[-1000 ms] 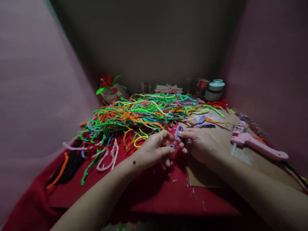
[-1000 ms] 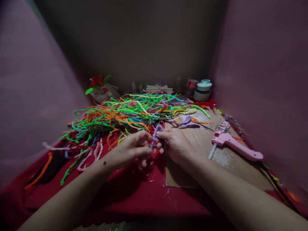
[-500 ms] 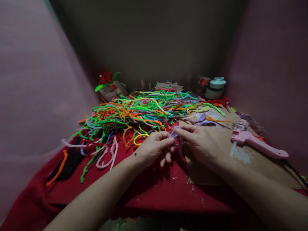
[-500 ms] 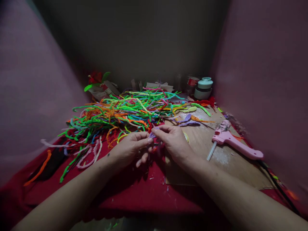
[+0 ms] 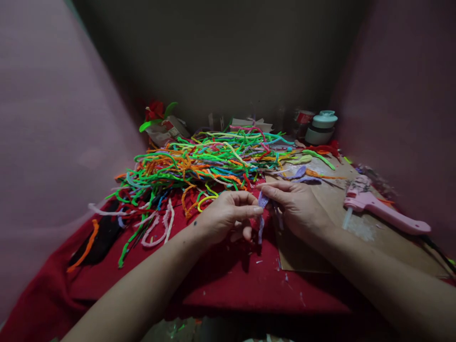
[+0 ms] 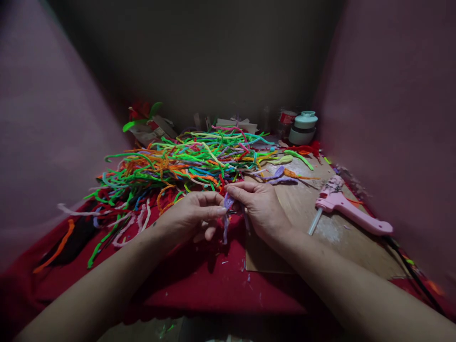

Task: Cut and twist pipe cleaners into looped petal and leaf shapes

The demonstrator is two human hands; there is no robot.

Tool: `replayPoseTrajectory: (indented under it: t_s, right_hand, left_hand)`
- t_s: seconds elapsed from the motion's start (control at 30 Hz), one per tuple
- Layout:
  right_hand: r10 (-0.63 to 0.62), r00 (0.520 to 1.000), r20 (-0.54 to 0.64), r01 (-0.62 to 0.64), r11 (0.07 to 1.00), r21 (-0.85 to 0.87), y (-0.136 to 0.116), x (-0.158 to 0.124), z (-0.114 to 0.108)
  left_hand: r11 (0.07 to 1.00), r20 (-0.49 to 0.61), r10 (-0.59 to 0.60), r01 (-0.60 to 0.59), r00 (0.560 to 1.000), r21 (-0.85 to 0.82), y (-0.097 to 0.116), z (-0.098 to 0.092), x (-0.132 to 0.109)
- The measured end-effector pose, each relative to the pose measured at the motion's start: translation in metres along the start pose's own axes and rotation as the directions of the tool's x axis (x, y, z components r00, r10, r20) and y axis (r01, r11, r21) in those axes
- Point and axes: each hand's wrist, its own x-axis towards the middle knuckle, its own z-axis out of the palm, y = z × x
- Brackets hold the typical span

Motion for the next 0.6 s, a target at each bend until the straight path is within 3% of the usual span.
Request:
replayPoseTrajectory:
  t_s: [0.1, 0.3, 0.5, 0.6]
  right_hand:
    - [-0.009, 1.000, -0.002, 0.009, 0.999, 0.031, -0.001, 0.000, 0.000]
    - [0.154, 0.988, 0.001, -0.152, 0.973, 0.172, -0.001, 0.002, 0.000]
    - [0.060, 0.998, 0.005, -0.060, 0.989, 0.133, -0.002, 0.001, 0.002]
    - [0.051, 0.998, 0.048, -0.056, 0.992, 0.116, 0.000, 0.000, 0.002]
  left_hand:
    - [1.000, -0.032, 0.011, -0.011, 0.999, -0.002, 0.000, 0.004, -0.001]
    - [0.992, -0.099, 0.039, -0.027, 0.994, 0.121, 0.004, 0.012, -0.002]
    - [0.997, 0.007, 0.038, -0.037, 0.999, -0.073, -0.002, 0.005, 0.002]
    - [0.992, -0.040, 0.082, -0.085, 0.996, -0.089, -0.003, 0.004, 0.003]
